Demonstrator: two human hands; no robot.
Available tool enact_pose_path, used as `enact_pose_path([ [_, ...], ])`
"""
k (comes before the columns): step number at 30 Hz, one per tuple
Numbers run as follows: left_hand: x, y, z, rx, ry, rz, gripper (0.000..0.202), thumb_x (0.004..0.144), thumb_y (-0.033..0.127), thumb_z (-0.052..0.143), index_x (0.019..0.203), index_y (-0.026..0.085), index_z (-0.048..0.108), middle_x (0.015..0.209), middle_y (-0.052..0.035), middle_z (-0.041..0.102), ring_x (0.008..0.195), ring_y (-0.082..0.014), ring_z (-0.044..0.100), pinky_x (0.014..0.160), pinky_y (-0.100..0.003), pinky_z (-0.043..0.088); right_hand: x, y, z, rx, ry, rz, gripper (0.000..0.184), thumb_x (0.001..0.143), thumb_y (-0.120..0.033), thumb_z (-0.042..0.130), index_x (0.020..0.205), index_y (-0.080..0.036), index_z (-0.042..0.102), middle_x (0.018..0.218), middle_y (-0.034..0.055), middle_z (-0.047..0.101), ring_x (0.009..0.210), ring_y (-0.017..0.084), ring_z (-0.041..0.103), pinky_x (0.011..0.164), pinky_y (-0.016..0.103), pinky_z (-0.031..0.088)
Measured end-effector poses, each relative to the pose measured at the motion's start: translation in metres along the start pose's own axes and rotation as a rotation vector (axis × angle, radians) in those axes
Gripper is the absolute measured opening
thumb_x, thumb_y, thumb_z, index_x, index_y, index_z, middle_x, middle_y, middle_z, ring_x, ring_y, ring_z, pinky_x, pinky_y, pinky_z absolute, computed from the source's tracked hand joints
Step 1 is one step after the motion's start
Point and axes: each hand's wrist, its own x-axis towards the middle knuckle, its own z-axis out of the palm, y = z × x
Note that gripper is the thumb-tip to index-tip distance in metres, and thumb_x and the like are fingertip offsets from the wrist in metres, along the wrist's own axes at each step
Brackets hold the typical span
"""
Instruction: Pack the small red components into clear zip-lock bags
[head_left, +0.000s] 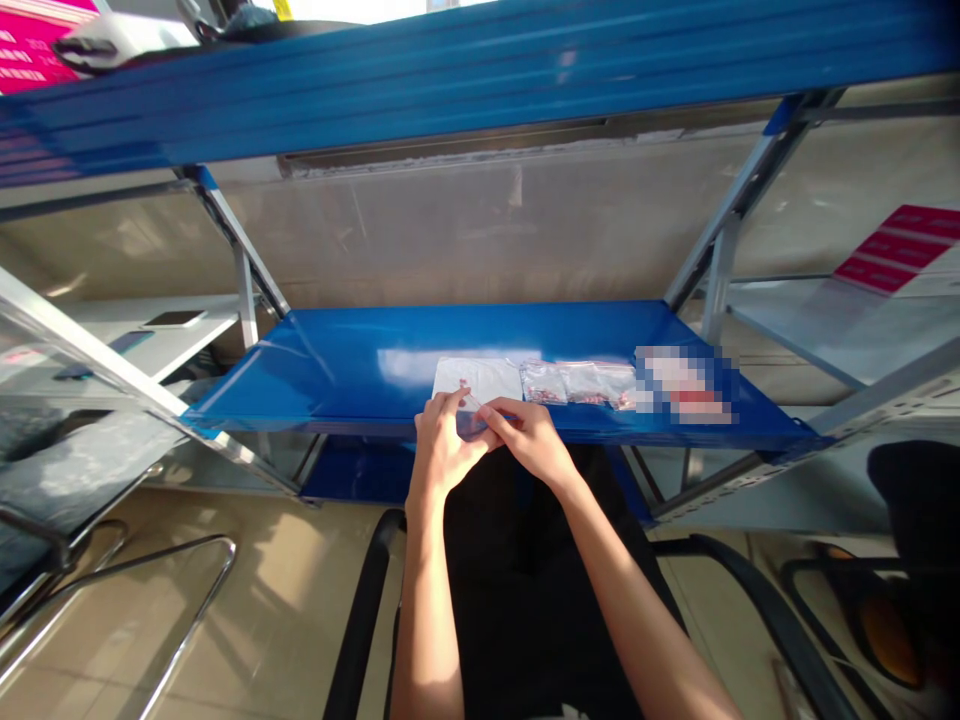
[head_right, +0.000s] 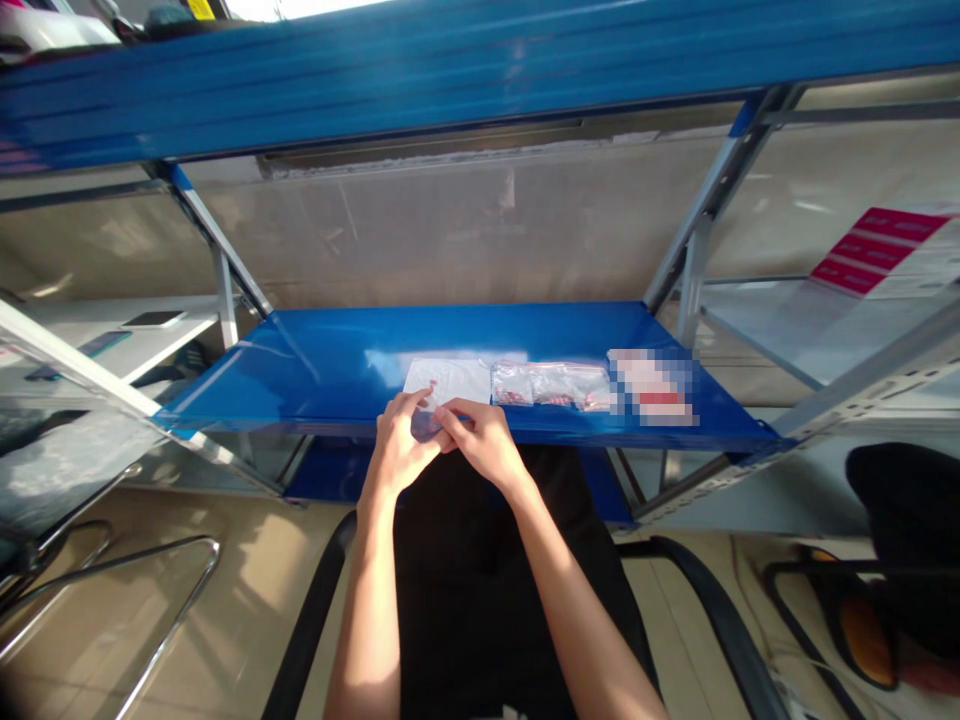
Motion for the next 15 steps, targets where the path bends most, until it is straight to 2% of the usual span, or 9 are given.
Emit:
enact_pose_path([
  [3,0.0,-0.001,-0.002,-0.063,-0.006,0.007,0.061,0.081,0.033,0.082,0.137,0.023,0.06,0.125,-0.0109,0.068,0.117,-0.0294,0.064,0.101,-0.045,0.049,0.001,-0.001,0.0,-0.022,-0.022,-0.032,0.036,0.1,-0.048,0.057,0.089,-0.018,0.074,0.075,0.0036,0.074,0.071,0.02,0.07,0.064,0.025,0.051],
  [8,0.0,-0.006,-0.001,-0.148,0.028,0.009,0.053,0.084,0.027,0.077,0.134,0.023,0.061,0.12,-0.0091,0.069,0.109,-0.0251,0.066,0.098,-0.041,0.052,0.006,0.001,-0.001,-0.062,-0.073,-0.06,0.041,0.103,-0.049,0.054,0.08,-0.019,0.069,0.065,0.002,0.069,0.063,0.018,0.069,0.059,0.024,0.048],
  [13,0.001,-0.011,0.004,-0.142,0.069,0.037,0.044,0.085,0.03,0.076,0.126,0.022,0.064,0.116,-0.0085,0.07,0.097,-0.0223,0.068,0.09,-0.037,0.056,0.006,0.001,-0.001,-0.064,-0.115,-0.054,0.044,0.104,-0.049,0.051,0.074,-0.02,0.064,0.065,0.0017,0.067,0.065,0.019,0.071,0.06,0.025,0.05],
  [15,0.002,-0.011,0.004,-0.123,0.059,0.024,0.042,0.085,0.032,0.075,0.125,0.022,0.065,0.112,-0.0077,0.07,0.093,-0.0216,0.069,0.085,-0.035,0.056,0.006,0.001,-0.002,-0.056,-0.141,-0.056,0.04,0.104,-0.049,0.052,0.081,-0.02,0.067,0.07,0.0018,0.069,0.065,0.018,0.071,0.061,0.025,0.052],
])
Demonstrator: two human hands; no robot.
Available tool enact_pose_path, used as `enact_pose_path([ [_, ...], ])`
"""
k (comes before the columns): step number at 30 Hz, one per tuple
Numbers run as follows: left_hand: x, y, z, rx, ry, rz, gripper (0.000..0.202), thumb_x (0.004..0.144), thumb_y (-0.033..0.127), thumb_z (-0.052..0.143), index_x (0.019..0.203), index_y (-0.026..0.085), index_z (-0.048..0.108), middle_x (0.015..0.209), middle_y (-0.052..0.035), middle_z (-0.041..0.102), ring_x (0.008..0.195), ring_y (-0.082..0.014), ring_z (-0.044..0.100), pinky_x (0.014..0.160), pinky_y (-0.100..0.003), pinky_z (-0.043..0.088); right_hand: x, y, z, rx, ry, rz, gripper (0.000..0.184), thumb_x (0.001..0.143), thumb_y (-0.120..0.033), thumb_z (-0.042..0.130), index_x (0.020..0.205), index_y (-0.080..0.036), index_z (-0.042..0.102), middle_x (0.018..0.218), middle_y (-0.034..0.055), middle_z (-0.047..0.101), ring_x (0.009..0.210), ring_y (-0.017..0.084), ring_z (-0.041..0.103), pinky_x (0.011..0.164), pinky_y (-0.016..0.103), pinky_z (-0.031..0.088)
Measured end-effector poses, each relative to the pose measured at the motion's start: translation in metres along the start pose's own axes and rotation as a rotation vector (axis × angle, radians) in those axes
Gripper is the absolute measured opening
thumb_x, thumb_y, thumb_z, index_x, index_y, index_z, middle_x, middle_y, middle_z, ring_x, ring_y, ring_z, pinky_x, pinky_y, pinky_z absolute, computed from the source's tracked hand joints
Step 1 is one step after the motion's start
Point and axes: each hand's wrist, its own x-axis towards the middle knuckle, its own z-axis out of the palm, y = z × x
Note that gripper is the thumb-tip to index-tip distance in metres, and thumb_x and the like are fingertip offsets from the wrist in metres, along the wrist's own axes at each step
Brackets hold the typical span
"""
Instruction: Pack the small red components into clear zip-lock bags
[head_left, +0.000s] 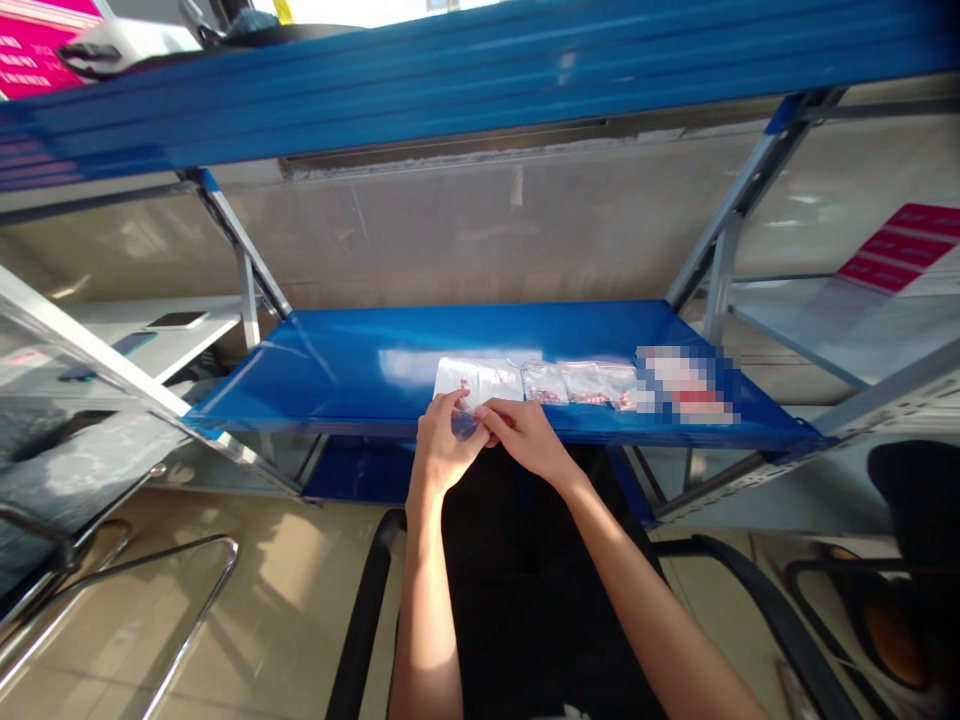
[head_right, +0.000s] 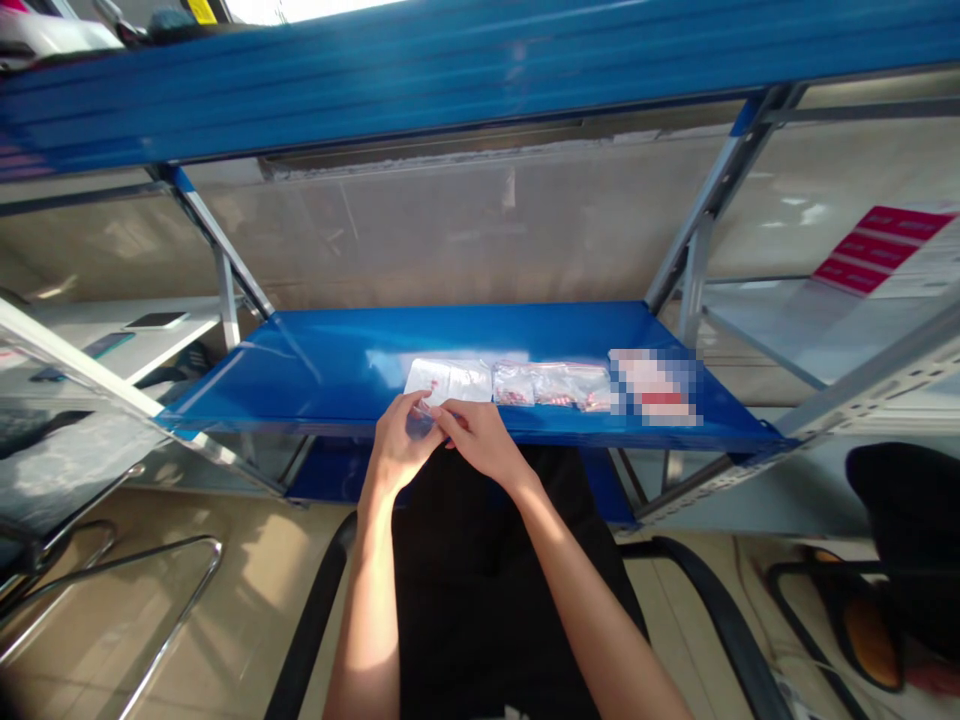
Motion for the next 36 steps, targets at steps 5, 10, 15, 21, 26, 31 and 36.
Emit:
enact_pose_path([
  [5,0.008,-0.002,-0.012,-0.01,-0.048,-0.013,0.042,0.088,0.034,0.074,0.127,0.022,0.067,0.112,-0.0073,0.071,0.097,-0.0214,0.069,0.089,-0.035,0.057,0.018,0.012,-0.012,0.058,-0.005,0.05,0.031,0.101,-0.044,0.053,0.115,-0.022,0.07,0.093,0.005,0.077,0.069,0.017,0.072,0.06,0.026,0.054],
  [10,0.022,-0.01,-0.035,0.037,-0.119,-0.055,0.05,0.085,0.035,0.076,0.132,0.02,0.066,0.116,-0.0085,0.072,0.106,-0.024,0.069,0.096,-0.037,0.055,0.071,0.032,-0.02,-0.313,0.064,0.048,0.016,0.094,-0.022,0.059,0.096,-0.017,0.075,0.082,0.0054,0.075,0.069,0.017,0.069,0.069,0.027,0.049],
  [15,0.034,-0.017,-0.046,0.11,-0.132,-0.026,0.046,0.089,0.033,0.071,0.132,0.019,0.065,0.121,-0.011,0.071,0.114,-0.0272,0.068,0.101,-0.041,0.054,0.105,0.04,-0.005,-0.658,-0.079,0.04,0.018,0.091,-0.009,0.062,0.092,-0.016,0.078,0.097,0.0112,0.077,0.09,0.022,0.068,0.079,0.028,0.044],
  [21,0.044,-0.013,-0.051,0.17,-0.196,-0.078,0.044,0.089,0.033,0.07,0.131,0.02,0.068,0.124,-0.0125,0.072,0.115,-0.0298,0.068,0.102,-0.043,0.053,0.107,0.055,0.005,-0.744,-0.11,0.06,0.021,0.094,-0.012,0.059,0.099,-0.017,0.079,0.106,0.0132,0.074,0.1,0.024,0.065,0.082,0.028,0.042],
  [26,0.048,-0.011,-0.051,0.165,-0.214,-0.096,0.048,0.088,0.034,0.071,0.133,0.019,0.068,0.126,-0.0133,0.071,0.115,-0.0304,0.068,0.102,-0.043,0.053,0.109,0.058,0.007,-0.757,-0.123,0.08,0.025,0.094,-0.01,0.057,0.104,-0.014,0.079,0.111,0.015,0.074,0.102,0.024,0.064,0.086,0.028,0.042],
  [31,0.046,-0.014,-0.047,0.176,-0.218,-0.105,0.046,0.087,0.034,0.072,0.129,0.018,0.069,0.125,-0.0142,0.071,0.115,-0.03,0.068,0.102,-0.043,0.054,0.11,0.052,0.002,-0.688,-0.105,0.044,0.024,0.09,-0.005,0.056,0.095,-0.012,0.078,0.102,0.0142,0.076,0.092,0.022,0.063,0.079,0.028,0.04],
  [36,0.046,-0.016,-0.043,0.152,-0.229,-0.11,0.05,0.086,0.036,0.074,0.132,0.017,0.067,0.118,-0.0127,0.073,0.111,-0.0289,0.07,0.1,-0.042,0.055,0.099,0.033,-0.018,-0.337,-0.021,0.009,0.018,0.089,-0.019,0.059,0.084,-0.015,0.075,0.078,0.0041,0.07,0.072,0.016,0.057,0.066,0.027,0.036],
])
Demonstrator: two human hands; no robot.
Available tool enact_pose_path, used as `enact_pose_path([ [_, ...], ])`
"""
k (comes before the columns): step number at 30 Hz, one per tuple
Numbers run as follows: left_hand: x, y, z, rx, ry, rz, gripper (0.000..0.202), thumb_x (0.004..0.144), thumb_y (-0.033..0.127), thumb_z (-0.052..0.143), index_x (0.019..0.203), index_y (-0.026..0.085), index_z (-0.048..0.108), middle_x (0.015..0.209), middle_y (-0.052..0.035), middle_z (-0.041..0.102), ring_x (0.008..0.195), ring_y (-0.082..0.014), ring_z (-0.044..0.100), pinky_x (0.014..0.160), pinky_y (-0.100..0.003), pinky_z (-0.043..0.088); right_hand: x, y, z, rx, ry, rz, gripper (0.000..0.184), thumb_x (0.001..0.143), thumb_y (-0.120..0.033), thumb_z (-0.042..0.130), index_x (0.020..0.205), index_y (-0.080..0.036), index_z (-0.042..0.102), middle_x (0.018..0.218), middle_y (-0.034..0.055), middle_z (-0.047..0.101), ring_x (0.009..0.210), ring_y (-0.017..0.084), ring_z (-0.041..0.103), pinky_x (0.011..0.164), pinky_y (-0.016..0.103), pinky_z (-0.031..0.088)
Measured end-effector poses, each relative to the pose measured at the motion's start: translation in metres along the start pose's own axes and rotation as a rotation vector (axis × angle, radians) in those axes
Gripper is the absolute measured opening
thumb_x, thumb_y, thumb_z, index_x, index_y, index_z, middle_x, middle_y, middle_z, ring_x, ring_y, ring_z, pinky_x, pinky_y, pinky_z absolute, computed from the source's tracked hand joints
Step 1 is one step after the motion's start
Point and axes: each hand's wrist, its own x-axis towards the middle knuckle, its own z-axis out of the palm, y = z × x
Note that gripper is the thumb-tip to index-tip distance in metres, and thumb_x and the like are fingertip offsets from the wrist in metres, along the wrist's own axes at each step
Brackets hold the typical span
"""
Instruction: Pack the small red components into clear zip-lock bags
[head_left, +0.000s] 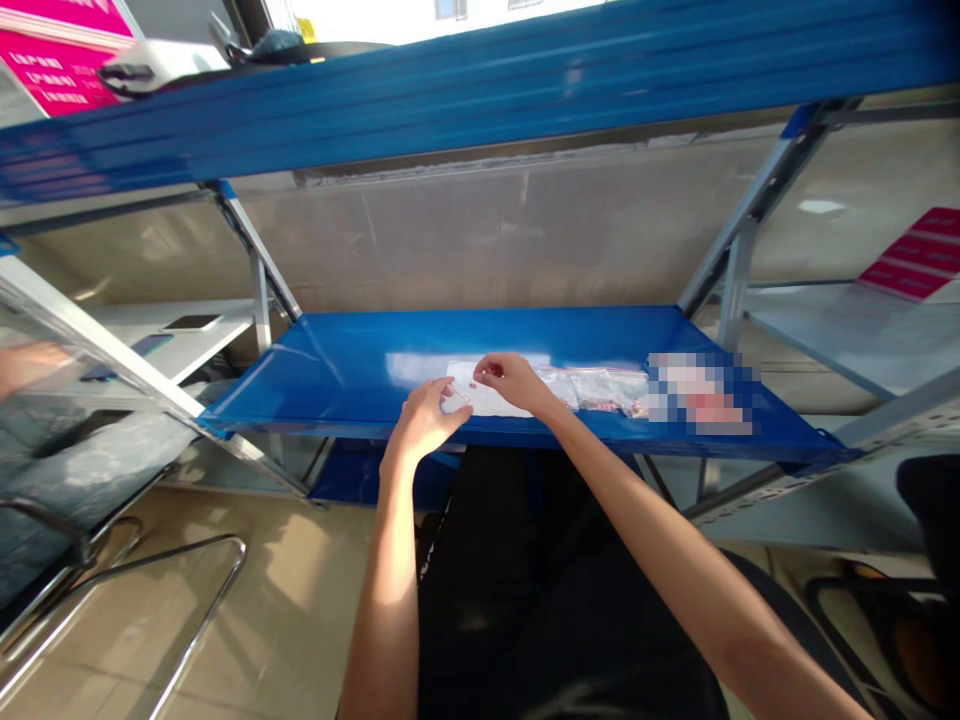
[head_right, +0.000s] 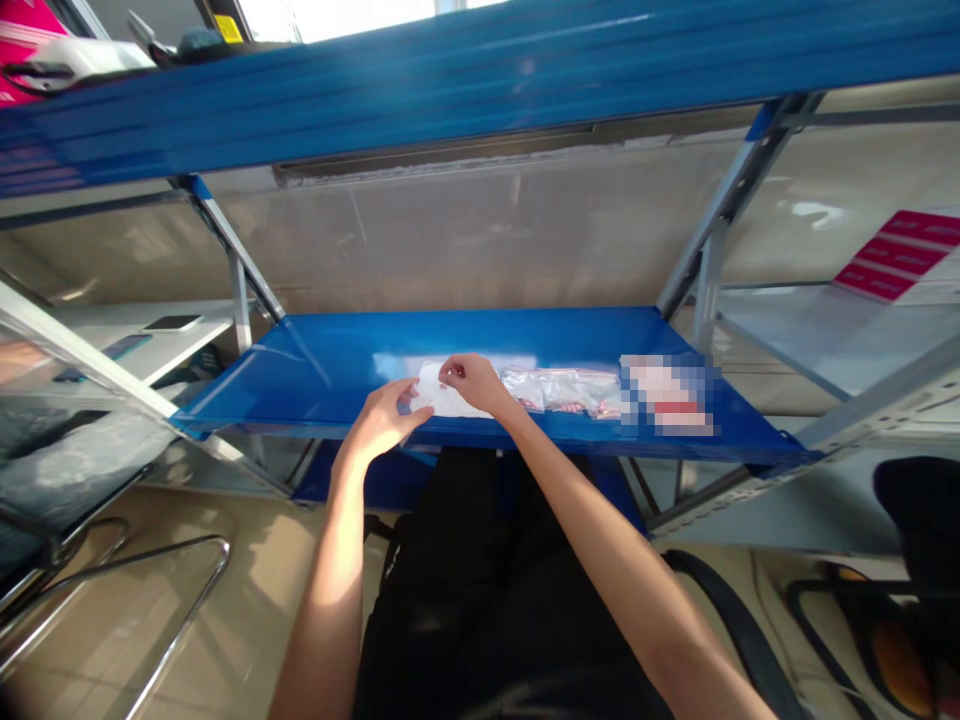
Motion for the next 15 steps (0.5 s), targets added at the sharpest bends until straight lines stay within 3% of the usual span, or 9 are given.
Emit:
enact_pose_path([
  [3,0.002,0.006,0.001,-0.055,-0.04,-0.029,0.053,0.084,0.039,0.076,0.132,0.019,0.067,0.117,-0.0113,0.075,0.11,-0.0288,0.071,0.1,-0.041,0.055,-0.009,-0.011,-0.014,0.12,-0.054,-0.068,0.02,0.09,-0.029,0.061,0.087,-0.016,0.076,0.079,0.003,0.07,0.071,0.016,0.056,0.065,0.027,0.037],
  [11,0.003,0.025,-0.002,-0.283,-0.105,0.008,0.034,0.086,0.038,0.072,0.116,0.023,0.071,0.112,-0.0051,0.077,0.112,-0.0261,0.07,0.099,-0.036,0.053,-0.014,-0.037,-0.03,0.118,-0.129,-0.096,0.026,0.091,-0.037,0.064,0.089,-0.017,0.081,0.086,0.0069,0.075,0.075,0.018,0.061,0.066,0.028,0.042],
  [15,0.003,0.027,0.0,-0.301,-0.057,-0.003,0.033,0.088,0.038,0.071,0.116,0.021,0.071,0.112,-0.0057,0.077,0.113,-0.0259,0.069,0.1,-0.037,0.053,-0.013,-0.039,-0.032,0.22,-0.145,-0.086,0.03,0.091,-0.042,0.064,0.091,-0.017,0.082,0.083,0.0057,0.076,0.073,0.018,0.06,0.064,0.028,0.042],
])
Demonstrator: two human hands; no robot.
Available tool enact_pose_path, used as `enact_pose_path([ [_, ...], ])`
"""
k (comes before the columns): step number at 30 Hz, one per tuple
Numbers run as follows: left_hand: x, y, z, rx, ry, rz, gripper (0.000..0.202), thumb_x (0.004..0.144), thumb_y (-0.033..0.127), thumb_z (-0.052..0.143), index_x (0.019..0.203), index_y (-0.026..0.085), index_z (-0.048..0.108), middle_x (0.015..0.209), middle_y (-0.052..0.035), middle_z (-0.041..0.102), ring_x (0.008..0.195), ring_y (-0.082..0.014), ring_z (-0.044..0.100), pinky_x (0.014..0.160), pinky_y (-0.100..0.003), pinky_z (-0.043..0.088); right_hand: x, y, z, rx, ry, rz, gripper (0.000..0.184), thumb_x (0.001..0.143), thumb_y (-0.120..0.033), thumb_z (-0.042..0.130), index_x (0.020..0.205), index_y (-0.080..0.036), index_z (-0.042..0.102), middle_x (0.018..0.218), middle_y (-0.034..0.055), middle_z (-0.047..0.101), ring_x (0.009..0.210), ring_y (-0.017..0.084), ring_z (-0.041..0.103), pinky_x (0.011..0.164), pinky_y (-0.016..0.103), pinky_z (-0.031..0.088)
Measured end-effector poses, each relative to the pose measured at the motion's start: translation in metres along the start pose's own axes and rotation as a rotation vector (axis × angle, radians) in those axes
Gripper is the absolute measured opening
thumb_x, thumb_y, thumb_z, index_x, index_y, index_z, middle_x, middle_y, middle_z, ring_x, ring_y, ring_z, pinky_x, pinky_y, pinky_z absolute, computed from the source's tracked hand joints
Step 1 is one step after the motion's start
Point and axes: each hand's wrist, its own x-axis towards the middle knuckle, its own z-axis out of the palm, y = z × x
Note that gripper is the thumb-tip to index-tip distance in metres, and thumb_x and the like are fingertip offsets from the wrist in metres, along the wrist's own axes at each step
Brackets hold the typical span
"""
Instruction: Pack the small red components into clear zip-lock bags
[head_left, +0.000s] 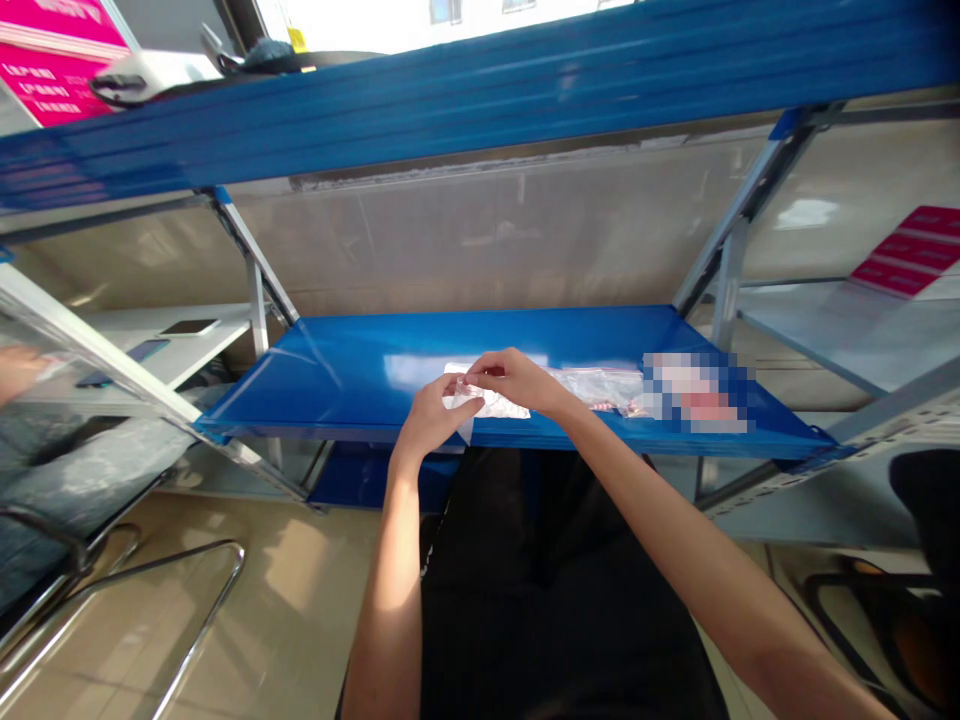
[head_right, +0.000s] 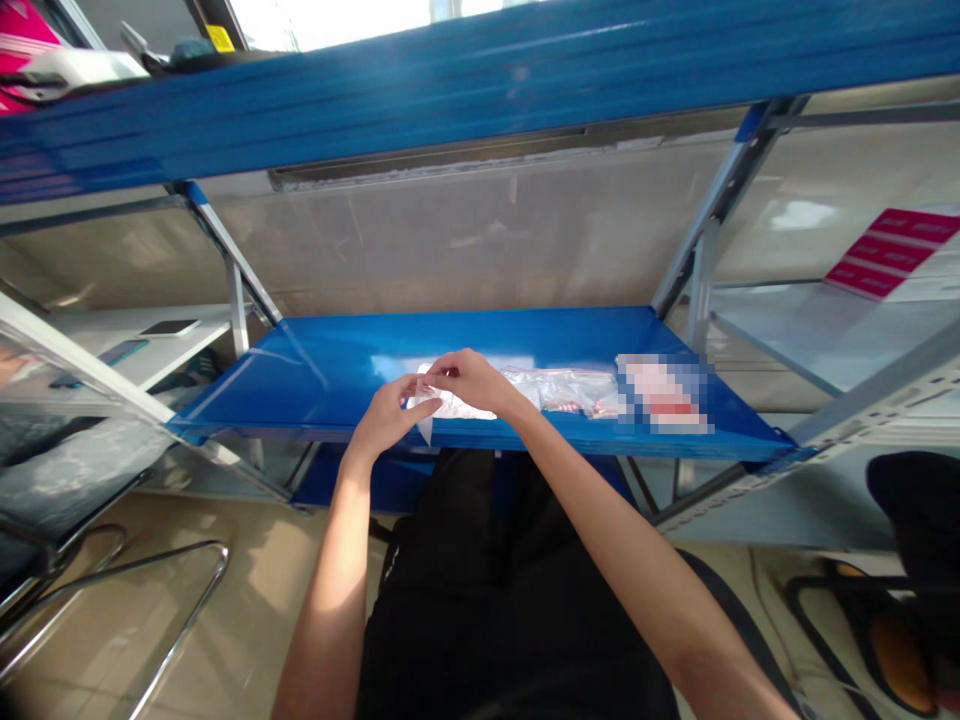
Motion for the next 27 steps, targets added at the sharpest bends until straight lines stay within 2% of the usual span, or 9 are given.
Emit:
enact_pose_path([
  [5,0.001,-0.009,0.002,0.008,0.03,-0.053,0.044,0.086,0.044,0.075,0.123,0.021,0.071,0.119,-0.0088,0.076,0.116,-0.0274,0.069,0.102,-0.039,0.053,0.007,0.016,-0.001,0.029,0.131,0.042,0.032,0.093,-0.041,0.061,0.096,-0.016,0.08,0.084,0.0059,0.076,0.067,0.016,0.06,0.061,0.027,0.042],
  [8,0.004,-0.017,-0.001,0.034,0.04,-0.09,0.046,0.084,0.046,0.076,0.123,0.021,0.072,0.116,-0.0102,0.076,0.114,-0.0283,0.069,0.1,-0.041,0.055,0.018,0.033,0.005,-0.191,0.191,0.115,0.025,0.093,-0.032,0.062,0.088,-0.017,0.081,0.08,0.0068,0.076,0.071,0.018,0.065,0.066,0.028,0.043],
  [12,0.006,-0.021,-0.007,0.053,0.061,-0.132,0.049,0.083,0.049,0.077,0.122,0.019,0.072,0.11,-0.0108,0.078,0.108,-0.0284,0.071,0.096,-0.041,0.056,0.033,0.054,0.023,-0.5,0.123,0.195,0.019,0.09,-0.016,0.064,0.091,-0.016,0.083,0.093,0.0108,0.08,0.086,0.023,0.07,0.072,0.029,0.044],
  [16,0.007,-0.024,-0.009,0.079,0.073,-0.165,0.051,0.082,0.052,0.078,0.119,0.018,0.072,0.11,-0.0113,0.078,0.105,-0.0284,0.072,0.094,-0.04,0.055,0.038,0.064,0.04,-0.621,0.085,0.272,0.02,0.09,-0.015,0.067,0.102,-0.016,0.083,0.107,0.0143,0.079,0.097,0.026,0.07,0.073,0.028,0.044],
  [21,0.007,-0.033,-0.009,0.076,0.074,-0.167,0.049,0.081,0.05,0.078,0.117,0.018,0.072,0.102,-0.0098,0.079,0.102,-0.0278,0.073,0.092,-0.039,0.056,0.037,0.07,0.044,-0.656,0.067,0.294,0.023,0.092,-0.014,0.062,0.103,-0.016,0.083,0.108,0.0149,0.079,0.098,0.025,0.07,0.075,0.028,0.044],
  [24,0.006,-0.035,-0.011,0.086,0.061,-0.168,0.051,0.081,0.052,0.078,0.118,0.017,0.072,0.102,-0.0101,0.079,0.102,-0.0282,0.073,0.093,-0.039,0.055,0.035,0.07,0.038,-0.603,0.08,0.279,0.024,0.09,-0.011,0.062,0.1,-0.016,0.083,0.103,0.0132,0.079,0.094,0.023,0.07,0.075,0.027,0.043],
  [27,0.005,-0.031,-0.012,0.099,0.042,-0.162,0.052,0.082,0.051,0.078,0.121,0.017,0.072,0.107,-0.011,0.079,0.105,-0.029,0.072,0.096,-0.04,0.054,0.031,0.066,0.027,-0.484,0.147,0.242,0.019,0.09,-0.017,0.063,0.093,-0.015,0.082,0.093,0.0111,0.079,0.084,0.021,0.067,0.071,0.028,0.041],
])
